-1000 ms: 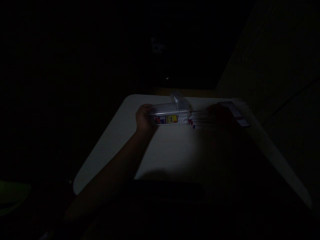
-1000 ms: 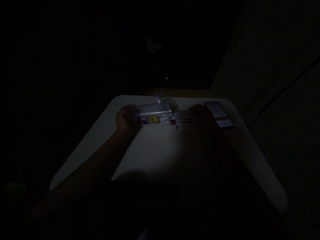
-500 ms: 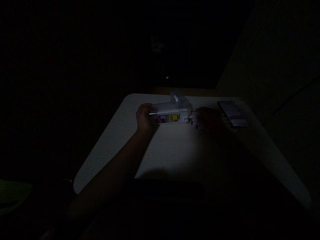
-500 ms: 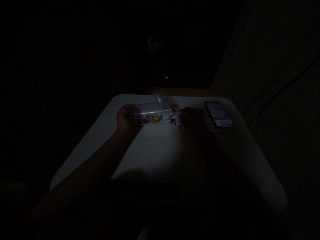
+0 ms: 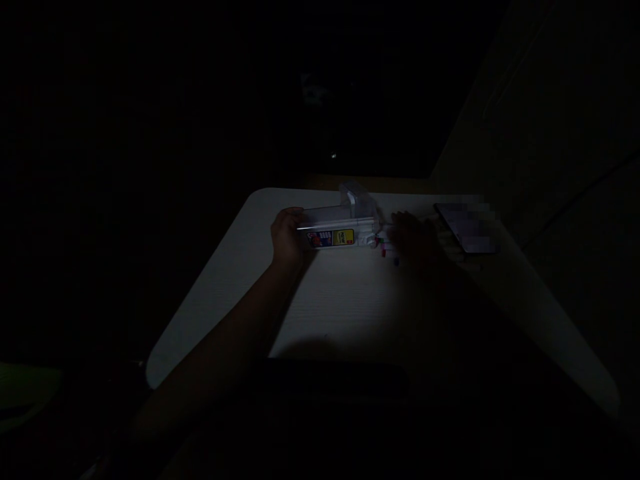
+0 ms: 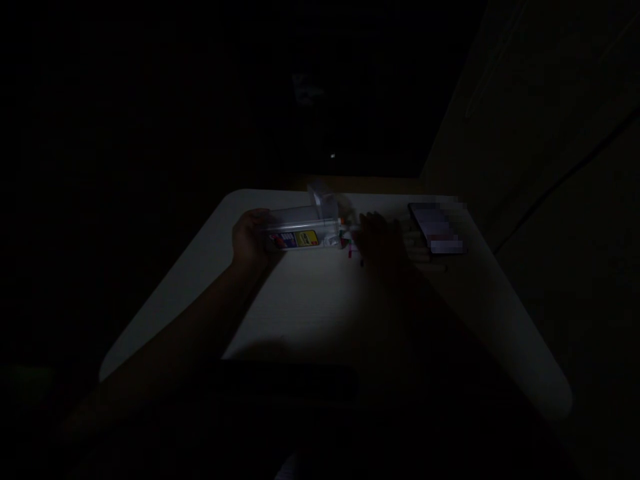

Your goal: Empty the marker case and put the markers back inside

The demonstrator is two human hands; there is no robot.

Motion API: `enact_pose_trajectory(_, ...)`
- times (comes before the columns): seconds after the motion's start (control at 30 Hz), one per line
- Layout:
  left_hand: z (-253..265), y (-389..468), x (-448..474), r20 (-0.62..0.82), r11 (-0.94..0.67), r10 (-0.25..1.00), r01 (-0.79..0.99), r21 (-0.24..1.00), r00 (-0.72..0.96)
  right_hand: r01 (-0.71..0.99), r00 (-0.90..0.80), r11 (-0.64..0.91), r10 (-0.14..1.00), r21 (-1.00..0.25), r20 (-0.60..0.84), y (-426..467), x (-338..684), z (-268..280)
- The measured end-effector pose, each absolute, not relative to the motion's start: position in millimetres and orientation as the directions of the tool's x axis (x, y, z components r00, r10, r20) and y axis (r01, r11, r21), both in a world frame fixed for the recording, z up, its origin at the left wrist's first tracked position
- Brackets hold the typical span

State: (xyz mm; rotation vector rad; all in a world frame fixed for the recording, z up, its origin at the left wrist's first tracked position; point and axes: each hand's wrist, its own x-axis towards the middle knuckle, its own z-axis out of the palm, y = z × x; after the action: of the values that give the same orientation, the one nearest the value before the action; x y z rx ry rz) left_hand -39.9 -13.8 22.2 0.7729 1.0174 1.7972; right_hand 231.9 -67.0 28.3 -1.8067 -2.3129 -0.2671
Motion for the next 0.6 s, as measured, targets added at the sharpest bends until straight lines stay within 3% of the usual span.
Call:
enact_pose_trajectory(0.23,30.5,-17.6,-37.5,0.035,-0.242,0.883,-0.390,0.889,-0.468,0.926,-0.375,0.364,0.914,0.096,0.151,-61.3,244.9,21.9)
enact_pose_trajectory(0.43,27.3,-15.5,-41.9,0.059,-0.248,0.889,-0.368,0.896,-0.455,0.918,-0.395,0.384,0.905,0.097,0.158,-60.3,250.1,17.9)
enact_pose_trajectory(0.6,29.2,-17.7,-39.3,0.058,-0.251,0.884,-0.367,0.896,-0.463,0.927,-0.372,0.374,0.912,0.021,0.173,-63.6,243.8,20.6)
